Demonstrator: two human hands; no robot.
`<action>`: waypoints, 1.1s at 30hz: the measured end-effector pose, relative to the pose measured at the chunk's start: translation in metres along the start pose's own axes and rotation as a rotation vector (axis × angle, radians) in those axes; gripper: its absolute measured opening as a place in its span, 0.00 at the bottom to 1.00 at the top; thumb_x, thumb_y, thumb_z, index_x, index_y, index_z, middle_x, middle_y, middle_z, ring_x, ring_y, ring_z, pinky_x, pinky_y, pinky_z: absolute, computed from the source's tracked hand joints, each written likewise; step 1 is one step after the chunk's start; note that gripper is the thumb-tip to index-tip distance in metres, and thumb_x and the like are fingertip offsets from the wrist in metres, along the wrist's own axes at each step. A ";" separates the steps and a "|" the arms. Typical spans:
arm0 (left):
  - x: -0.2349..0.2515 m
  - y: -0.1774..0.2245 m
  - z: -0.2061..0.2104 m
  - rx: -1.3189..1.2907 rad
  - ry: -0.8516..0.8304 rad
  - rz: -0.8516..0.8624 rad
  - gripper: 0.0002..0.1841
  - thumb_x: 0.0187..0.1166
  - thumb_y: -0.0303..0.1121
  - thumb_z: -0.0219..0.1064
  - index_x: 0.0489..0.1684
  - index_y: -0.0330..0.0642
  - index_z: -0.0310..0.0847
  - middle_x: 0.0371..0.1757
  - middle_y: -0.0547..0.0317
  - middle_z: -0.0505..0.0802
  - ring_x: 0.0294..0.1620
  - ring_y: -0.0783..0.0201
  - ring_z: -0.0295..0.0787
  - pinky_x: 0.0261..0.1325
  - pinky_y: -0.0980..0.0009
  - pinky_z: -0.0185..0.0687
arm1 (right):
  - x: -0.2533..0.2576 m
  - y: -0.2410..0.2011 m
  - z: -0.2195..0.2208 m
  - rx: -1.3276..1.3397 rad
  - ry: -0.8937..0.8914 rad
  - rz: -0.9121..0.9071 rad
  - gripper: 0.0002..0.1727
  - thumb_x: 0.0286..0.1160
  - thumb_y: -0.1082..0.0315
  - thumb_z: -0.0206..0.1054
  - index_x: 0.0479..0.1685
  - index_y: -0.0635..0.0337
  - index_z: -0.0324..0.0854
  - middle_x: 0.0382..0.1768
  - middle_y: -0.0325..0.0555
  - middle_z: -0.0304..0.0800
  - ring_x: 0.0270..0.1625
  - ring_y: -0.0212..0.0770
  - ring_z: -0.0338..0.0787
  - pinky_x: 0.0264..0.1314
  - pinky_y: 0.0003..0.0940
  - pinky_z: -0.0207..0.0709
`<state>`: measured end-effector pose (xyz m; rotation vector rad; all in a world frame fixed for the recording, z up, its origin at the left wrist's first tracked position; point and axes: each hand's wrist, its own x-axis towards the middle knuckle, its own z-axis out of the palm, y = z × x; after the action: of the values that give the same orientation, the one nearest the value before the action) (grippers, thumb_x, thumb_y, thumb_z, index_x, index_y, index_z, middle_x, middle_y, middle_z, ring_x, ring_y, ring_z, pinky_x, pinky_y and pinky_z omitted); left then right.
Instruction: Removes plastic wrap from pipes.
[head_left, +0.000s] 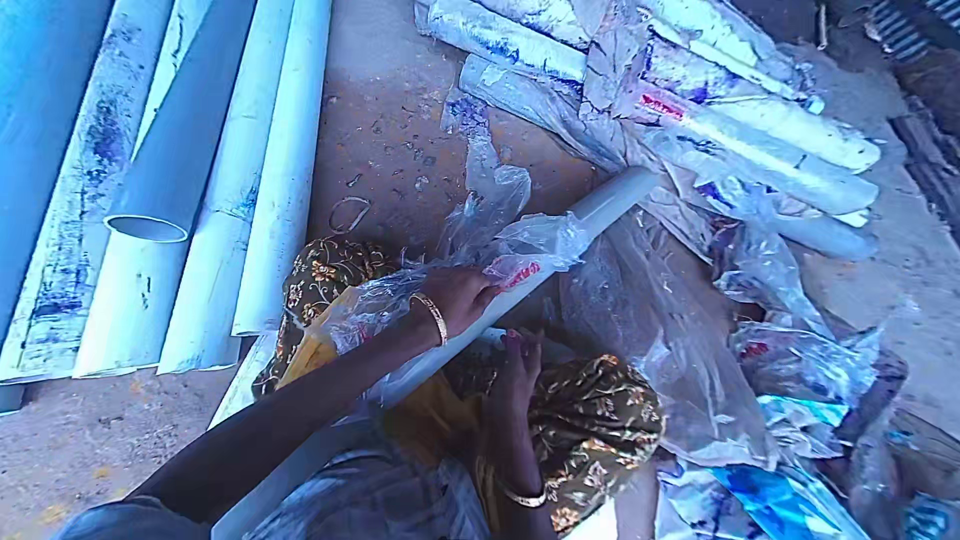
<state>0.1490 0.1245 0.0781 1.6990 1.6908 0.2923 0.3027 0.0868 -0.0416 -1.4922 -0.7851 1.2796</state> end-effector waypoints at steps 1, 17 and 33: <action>-0.001 -0.003 -0.005 0.047 0.034 -0.037 0.20 0.93 0.37 0.54 0.47 0.28 0.88 0.46 0.36 0.92 0.54 0.39 0.89 0.59 0.40 0.77 | 0.017 -0.005 0.001 0.077 0.030 0.109 0.32 0.88 0.70 0.59 0.87 0.69 0.53 0.74 0.64 0.71 0.65 0.48 0.82 0.63 0.44 0.81; 0.081 0.050 -0.019 0.532 0.586 0.182 0.51 0.64 0.57 0.79 0.87 0.33 0.65 0.85 0.27 0.70 0.87 0.28 0.63 0.85 0.33 0.54 | 0.109 -0.016 0.057 0.431 -0.194 0.233 0.51 0.69 0.65 0.80 0.89 0.67 0.50 0.74 0.66 0.74 0.70 0.50 0.82 0.72 0.43 0.78; 0.162 0.041 0.042 0.293 0.105 -0.120 0.23 0.94 0.41 0.54 0.64 0.27 0.82 0.58 0.32 0.91 0.66 0.39 0.87 0.73 0.43 0.74 | 0.163 -0.041 0.060 0.187 0.106 0.292 0.47 0.80 0.45 0.70 0.85 0.72 0.56 0.74 0.74 0.74 0.76 0.62 0.77 0.77 0.58 0.68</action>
<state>0.2261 0.2681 0.0216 1.8056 1.9831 0.0808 0.2886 0.2641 -0.0547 -1.5455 -0.3749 1.4325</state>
